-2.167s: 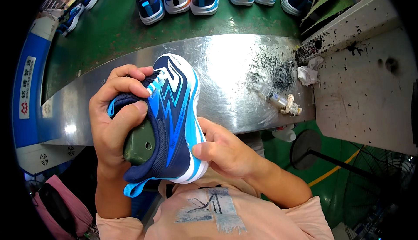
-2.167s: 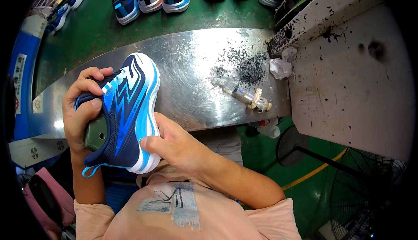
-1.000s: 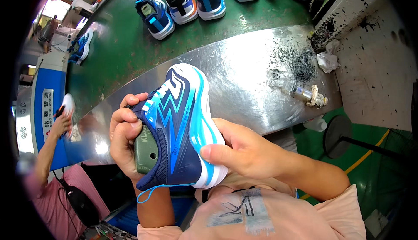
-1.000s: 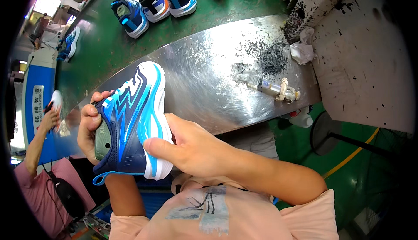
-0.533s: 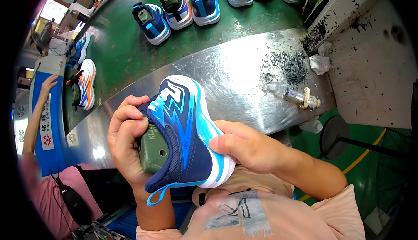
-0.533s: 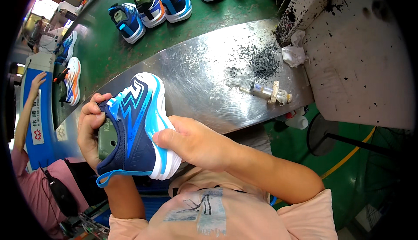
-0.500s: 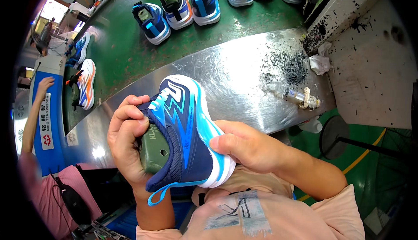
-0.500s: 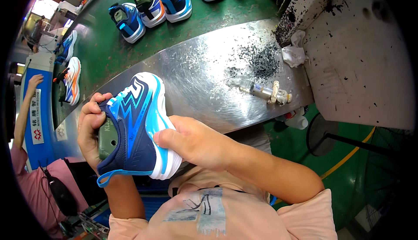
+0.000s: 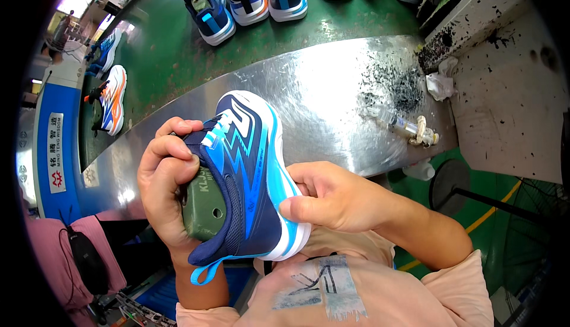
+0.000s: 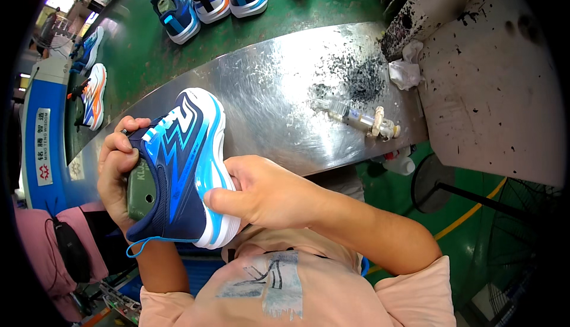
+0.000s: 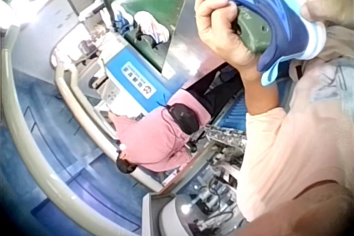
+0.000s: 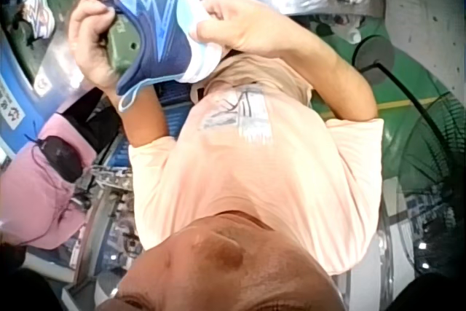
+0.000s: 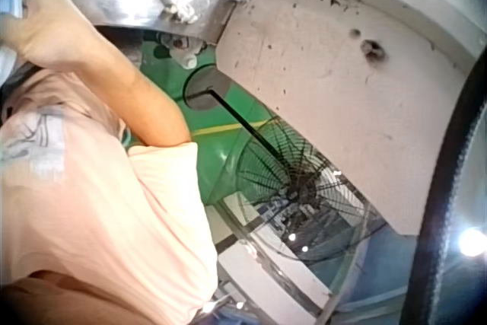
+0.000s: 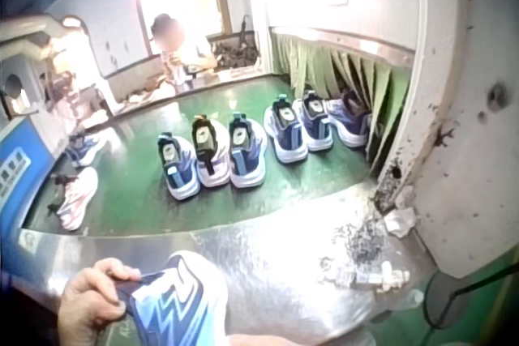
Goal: The person applies adhesive from a syringe along the edges of shoe soles and places the finished shoes onto a conveyor belt.
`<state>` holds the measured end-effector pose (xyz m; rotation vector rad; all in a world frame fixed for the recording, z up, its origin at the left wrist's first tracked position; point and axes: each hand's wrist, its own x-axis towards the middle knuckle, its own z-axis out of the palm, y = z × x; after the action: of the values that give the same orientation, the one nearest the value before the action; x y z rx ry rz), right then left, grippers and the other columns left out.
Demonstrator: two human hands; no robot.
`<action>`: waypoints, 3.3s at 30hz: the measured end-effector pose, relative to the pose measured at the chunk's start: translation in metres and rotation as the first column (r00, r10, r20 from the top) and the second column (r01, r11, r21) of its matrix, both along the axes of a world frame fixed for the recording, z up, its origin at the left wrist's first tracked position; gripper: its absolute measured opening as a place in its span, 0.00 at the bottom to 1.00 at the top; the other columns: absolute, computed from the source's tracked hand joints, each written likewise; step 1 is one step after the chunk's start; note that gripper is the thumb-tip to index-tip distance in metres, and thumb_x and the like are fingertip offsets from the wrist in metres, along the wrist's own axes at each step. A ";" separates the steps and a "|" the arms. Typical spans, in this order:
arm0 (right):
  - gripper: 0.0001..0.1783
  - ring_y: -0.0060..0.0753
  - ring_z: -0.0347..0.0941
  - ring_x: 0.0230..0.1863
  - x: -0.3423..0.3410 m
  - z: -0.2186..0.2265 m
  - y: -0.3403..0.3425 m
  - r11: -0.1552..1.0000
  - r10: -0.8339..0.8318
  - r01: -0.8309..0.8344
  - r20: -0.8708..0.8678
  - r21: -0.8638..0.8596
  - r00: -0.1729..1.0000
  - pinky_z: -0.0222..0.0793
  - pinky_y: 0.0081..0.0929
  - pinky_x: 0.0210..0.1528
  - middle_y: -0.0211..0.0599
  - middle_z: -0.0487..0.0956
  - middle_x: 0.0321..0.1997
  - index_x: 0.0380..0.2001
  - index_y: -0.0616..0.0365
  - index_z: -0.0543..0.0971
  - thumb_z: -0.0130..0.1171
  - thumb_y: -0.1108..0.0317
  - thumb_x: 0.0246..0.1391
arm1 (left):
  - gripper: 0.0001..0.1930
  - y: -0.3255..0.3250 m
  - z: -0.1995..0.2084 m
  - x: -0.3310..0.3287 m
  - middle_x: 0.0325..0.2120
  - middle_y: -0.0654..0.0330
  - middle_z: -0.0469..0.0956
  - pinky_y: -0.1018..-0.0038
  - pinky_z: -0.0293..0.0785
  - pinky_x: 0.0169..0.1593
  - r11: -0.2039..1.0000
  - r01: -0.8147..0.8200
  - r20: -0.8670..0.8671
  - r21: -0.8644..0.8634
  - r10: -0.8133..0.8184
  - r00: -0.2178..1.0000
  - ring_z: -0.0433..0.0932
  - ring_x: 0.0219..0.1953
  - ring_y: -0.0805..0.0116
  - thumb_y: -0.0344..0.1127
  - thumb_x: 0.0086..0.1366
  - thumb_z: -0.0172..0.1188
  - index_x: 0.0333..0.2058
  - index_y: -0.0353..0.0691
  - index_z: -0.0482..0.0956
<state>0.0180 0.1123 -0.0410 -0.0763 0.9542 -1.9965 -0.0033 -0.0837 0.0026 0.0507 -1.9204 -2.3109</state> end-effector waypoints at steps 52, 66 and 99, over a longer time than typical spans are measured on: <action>0.27 0.26 0.73 0.48 0.025 0.023 -0.044 0.996 -0.057 0.068 0.172 -0.060 0.983 0.73 0.26 0.49 0.39 0.73 0.51 0.58 0.63 0.59 0.49 0.57 0.64 | 0.03 -0.045 0.004 -0.021 0.28 0.60 0.73 0.73 0.63 0.53 0.990 0.109 0.028 0.093 -0.112 0.993 0.71 0.43 0.63 0.23 0.48 0.50 0.19 0.34 0.73; 0.23 0.18 0.72 0.40 0.006 0.018 -0.022 0.947 -0.225 0.281 -0.307 0.154 0.925 0.69 0.22 0.42 0.36 0.80 0.38 0.51 0.65 0.73 0.51 0.56 0.63 | 0.09 0.004 0.007 0.041 0.46 0.49 0.64 0.59 0.55 0.62 0.875 -0.479 -0.325 -0.075 0.433 0.841 0.63 0.53 0.58 0.28 0.58 0.45 0.38 0.34 0.67; 0.24 0.22 0.72 0.41 -0.010 0.002 -0.001 0.882 -0.274 0.405 -0.437 0.241 0.857 0.68 0.21 0.44 0.38 0.79 0.39 0.47 0.67 0.76 0.46 0.54 0.65 | 0.18 0.019 -0.037 0.090 0.56 0.55 0.57 0.55 0.52 0.64 0.651 -0.483 -0.553 -0.586 0.114 0.825 0.57 0.60 0.56 0.47 0.69 0.44 0.49 0.42 0.60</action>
<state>0.0080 0.1110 -0.0389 -0.1325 1.6505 -2.1592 0.0865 -0.0645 -0.0342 -0.2281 -2.1536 -1.0902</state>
